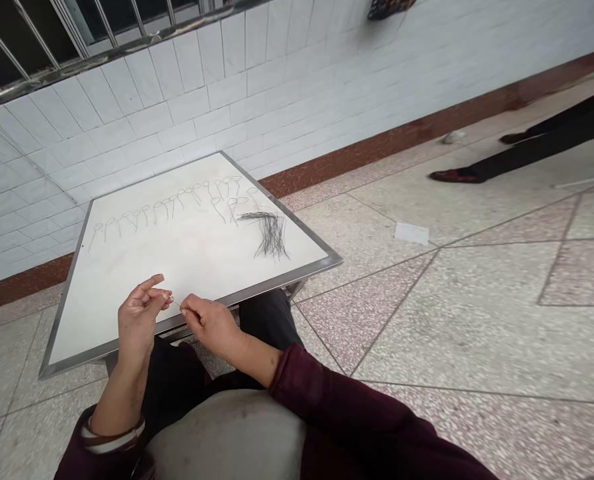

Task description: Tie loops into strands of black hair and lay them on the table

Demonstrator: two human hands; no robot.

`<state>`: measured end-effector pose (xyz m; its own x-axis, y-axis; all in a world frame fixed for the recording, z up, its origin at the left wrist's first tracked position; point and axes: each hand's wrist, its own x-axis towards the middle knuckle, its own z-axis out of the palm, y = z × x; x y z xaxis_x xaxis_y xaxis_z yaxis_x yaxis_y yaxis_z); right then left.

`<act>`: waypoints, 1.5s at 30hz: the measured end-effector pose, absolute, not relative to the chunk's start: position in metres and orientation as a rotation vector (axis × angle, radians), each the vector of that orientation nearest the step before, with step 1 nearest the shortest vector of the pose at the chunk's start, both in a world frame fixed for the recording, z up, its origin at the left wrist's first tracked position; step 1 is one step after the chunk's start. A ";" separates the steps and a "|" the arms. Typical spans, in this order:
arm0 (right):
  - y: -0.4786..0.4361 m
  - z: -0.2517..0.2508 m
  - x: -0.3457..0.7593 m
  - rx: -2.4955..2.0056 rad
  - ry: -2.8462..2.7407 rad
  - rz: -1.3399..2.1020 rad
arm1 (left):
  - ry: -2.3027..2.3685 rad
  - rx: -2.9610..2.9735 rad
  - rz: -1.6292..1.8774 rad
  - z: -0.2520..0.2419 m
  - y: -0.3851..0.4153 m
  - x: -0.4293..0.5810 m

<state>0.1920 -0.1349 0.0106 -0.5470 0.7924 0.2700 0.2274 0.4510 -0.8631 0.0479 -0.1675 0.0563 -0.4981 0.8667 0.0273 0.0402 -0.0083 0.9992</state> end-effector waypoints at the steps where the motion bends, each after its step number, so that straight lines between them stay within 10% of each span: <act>1: -0.136 0.011 0.192 -0.855 -2.019 1.066 | 1.605 0.955 1.581 0.057 -0.168 0.048; 27: -0.132 0.008 0.191 -0.635 -1.990 1.550 | 1.611 0.973 1.584 0.065 -0.169 0.029; 45: -0.134 0.002 0.194 -0.678 -2.347 0.670 | 1.624 0.898 1.665 0.059 -0.170 0.030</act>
